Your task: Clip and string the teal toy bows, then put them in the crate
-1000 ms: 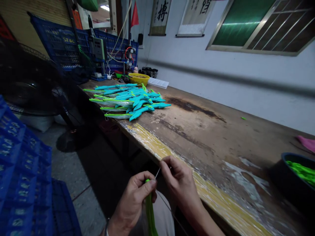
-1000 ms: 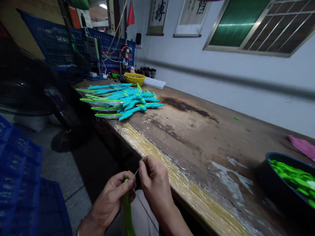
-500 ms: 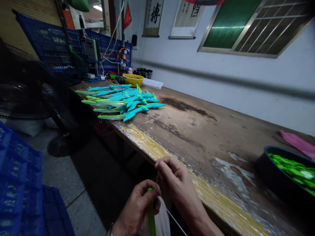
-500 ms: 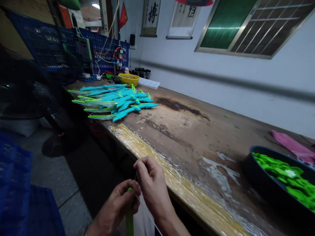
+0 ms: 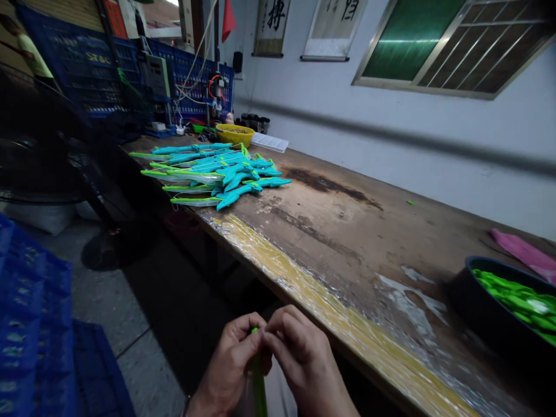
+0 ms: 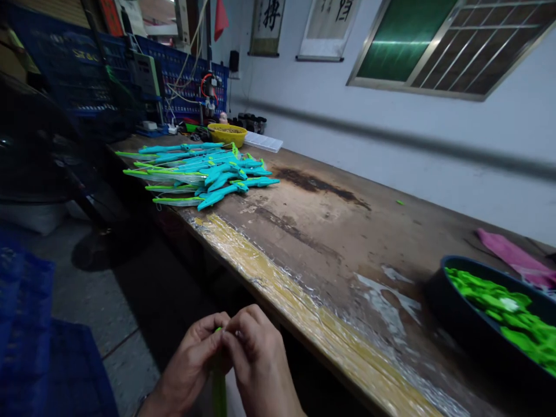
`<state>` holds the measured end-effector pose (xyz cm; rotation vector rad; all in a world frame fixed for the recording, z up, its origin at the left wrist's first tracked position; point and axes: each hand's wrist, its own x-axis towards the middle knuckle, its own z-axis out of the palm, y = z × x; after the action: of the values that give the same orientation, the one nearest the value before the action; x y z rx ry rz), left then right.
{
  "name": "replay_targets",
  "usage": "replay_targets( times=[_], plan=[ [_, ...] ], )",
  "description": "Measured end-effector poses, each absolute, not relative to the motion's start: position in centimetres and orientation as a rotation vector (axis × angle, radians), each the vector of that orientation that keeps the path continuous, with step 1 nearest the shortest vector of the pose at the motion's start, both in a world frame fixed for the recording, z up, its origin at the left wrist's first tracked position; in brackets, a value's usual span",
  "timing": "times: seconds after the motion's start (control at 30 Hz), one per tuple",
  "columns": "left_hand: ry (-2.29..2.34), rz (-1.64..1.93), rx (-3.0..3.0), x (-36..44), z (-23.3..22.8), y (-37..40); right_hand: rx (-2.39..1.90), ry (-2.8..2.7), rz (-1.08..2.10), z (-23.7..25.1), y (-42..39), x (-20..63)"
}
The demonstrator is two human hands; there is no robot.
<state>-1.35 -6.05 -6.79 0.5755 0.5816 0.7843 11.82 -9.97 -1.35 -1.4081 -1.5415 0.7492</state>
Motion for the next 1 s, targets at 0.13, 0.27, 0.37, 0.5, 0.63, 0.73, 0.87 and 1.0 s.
replay_targets(
  times=[0.13,0.27,0.37,0.5,0.63,0.73,0.87,1.0],
  plan=[
    [0.549,0.782,0.653,-1.4,-6.4,-6.2,-1.486,-1.221,0.913,-2.1,-10.2,11.4],
    [0.535,0.774,0.703,-1.5,-6.2,-6.1,-1.383,-0.966,1.159,-3.1,-10.4,10.8],
    [0.529,0.793,0.703,-1.5,-6.3,-6.1,-1.336,-0.841,1.114,-3.7,-10.2,10.0],
    [0.545,0.836,0.695,-1.3,-6.4,-5.9,-1.276,-0.765,1.201,-3.5,-9.6,9.9],
    [0.56,0.808,0.694,-1.2,-6.3,-5.7,-1.273,-0.909,1.281,-2.5,-9.7,11.1],
    [0.569,0.766,0.675,-1.3,-6.4,-5.6,-1.32,-1.35,1.05,-1.6,-10.3,12.3],
    [0.558,0.737,0.592,-1.3,-6.9,-5.6,-1.319,-2.098,0.435,-1.0,-10.4,13.7],
    [0.512,0.75,0.543,-1.3,-7.3,-5.4,-1.27,-2.426,0.096,-0.6,-9.7,14.4]
  ],
)
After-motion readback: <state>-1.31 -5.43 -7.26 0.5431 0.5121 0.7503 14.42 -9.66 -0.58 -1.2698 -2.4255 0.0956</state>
